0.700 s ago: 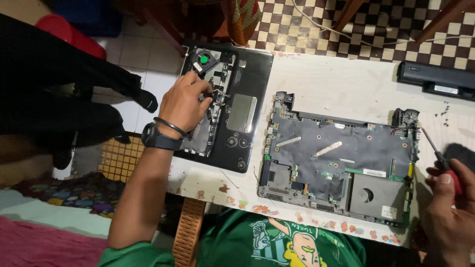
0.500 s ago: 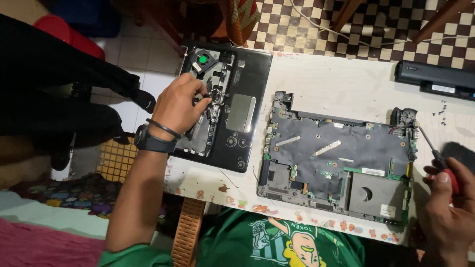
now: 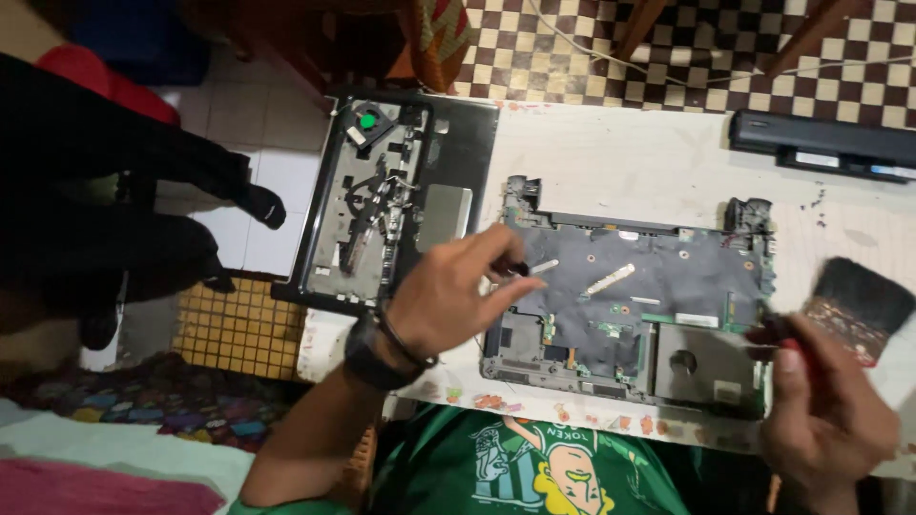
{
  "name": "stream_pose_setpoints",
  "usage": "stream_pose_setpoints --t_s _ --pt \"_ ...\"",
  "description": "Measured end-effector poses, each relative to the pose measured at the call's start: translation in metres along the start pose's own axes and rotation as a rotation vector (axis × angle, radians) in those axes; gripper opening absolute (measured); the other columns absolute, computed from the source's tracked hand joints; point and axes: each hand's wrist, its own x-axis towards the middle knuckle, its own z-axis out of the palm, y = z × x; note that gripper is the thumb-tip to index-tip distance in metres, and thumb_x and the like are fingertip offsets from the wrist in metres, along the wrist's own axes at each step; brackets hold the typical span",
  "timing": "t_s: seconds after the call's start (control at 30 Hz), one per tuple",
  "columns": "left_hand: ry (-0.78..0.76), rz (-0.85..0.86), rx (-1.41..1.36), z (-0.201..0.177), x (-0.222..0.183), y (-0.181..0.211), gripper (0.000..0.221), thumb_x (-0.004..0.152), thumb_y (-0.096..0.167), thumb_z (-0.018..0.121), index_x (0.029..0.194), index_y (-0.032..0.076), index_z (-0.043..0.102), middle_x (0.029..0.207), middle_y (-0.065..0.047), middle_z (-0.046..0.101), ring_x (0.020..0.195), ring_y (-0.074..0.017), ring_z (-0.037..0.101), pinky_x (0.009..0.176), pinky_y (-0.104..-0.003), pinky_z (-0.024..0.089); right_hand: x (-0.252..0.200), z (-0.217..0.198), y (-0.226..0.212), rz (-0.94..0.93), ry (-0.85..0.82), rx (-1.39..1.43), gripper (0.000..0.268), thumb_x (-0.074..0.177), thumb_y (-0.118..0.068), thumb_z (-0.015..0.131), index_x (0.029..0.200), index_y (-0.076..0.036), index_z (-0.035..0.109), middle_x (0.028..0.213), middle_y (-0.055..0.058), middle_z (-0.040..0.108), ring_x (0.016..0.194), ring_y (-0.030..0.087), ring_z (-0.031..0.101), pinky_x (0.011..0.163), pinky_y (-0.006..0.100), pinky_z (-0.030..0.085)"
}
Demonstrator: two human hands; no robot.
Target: Repairing a laptop by unscrewing and removing internal components
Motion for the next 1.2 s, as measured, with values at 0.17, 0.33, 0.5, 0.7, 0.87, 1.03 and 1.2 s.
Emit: stream_pose_setpoints --t_s 0.17,0.33,0.5,0.7,0.87,1.03,1.2 --pt "0.008 0.102 -0.084 0.032 0.009 0.018 0.033 0.097 0.033 0.069 0.117 0.008 0.06 0.083 -0.006 0.068 0.066 -0.0183 0.066 0.051 -0.031 0.056 -0.005 -0.005 -0.021 0.049 -0.131 0.057 0.033 0.105 0.001 0.053 0.134 0.015 0.059 0.118 0.027 0.069 0.096 0.029 0.072 0.093 0.034 0.057" --pt "0.105 -0.011 -0.325 0.051 0.021 0.047 0.022 0.09 0.026 0.079 0.101 0.009 0.072 0.081 -0.003 0.066 0.064 -0.0115 0.053 0.059 -0.027 0.047 -0.006 -0.008 -0.021 0.055 -0.189 0.077 0.034 0.1 -0.002 0.055 0.132 0.008 0.062 0.122 0.022 0.071 0.097 0.024 0.075 0.093 0.03 0.057" --pt "0.122 -0.182 -0.456 0.077 0.021 0.055 0.026 0.089 0.02 0.081 0.113 0.014 0.076 0.108 -0.006 0.074 0.074 -0.0091 0.062 0.073 -0.022 0.057 -0.007 -0.004 -0.018 0.117 -0.126 0.127 0.034 0.101 -0.005 0.055 0.13 0.009 0.062 0.124 0.023 0.07 0.095 0.025 0.075 0.09 0.029 0.058" --pt "0.056 -0.169 -0.465 0.08 0.03 0.067 0.028 0.091 0.013 0.077 0.119 0.01 0.073 0.113 -0.007 0.073 0.086 -0.0155 0.073 0.083 -0.028 0.065 0.0 -0.006 -0.018 0.263 -0.042 0.183 0.033 0.102 -0.005 0.056 0.13 0.011 0.062 0.114 0.022 0.069 0.092 0.024 0.072 0.091 0.03 0.056" --pt "-0.023 -0.422 -0.719 0.105 0.036 0.072 0.03 0.089 0.014 0.076 0.119 0.011 0.074 0.112 -0.007 0.07 0.095 -0.0135 0.069 0.094 -0.031 0.068 0.0 -0.001 -0.008 0.312 0.052 0.323 0.026 0.103 0.001 0.055 0.128 0.008 0.055 0.11 0.023 0.067 0.091 0.027 0.073 0.087 0.033 0.062" --pt "-0.098 -0.674 -1.021 0.124 0.047 0.086 0.028 0.086 0.014 0.079 0.109 0.005 0.066 0.085 -0.015 0.078 0.081 -0.022 0.08 0.074 -0.028 0.063 0.0 0.001 0.003 0.28 0.122 0.453 0.021 0.1 0.006 0.057 0.114 -0.001 0.043 0.124 0.025 0.056 0.095 0.032 0.074 0.088 0.037 0.065" --pt "0.009 -0.539 -0.996 0.148 0.048 0.09 0.016 0.085 0.014 0.084 0.093 0.008 0.073 0.084 -0.001 0.071 0.071 -0.0031 0.061 0.065 -0.018 0.05 -0.003 -0.001 0.003 0.429 0.119 0.771 0.052 0.111 -0.037 0.041 0.151 -0.007 0.028 0.087 0.018 0.062 0.084 0.033 0.07 0.088 0.044 0.059"
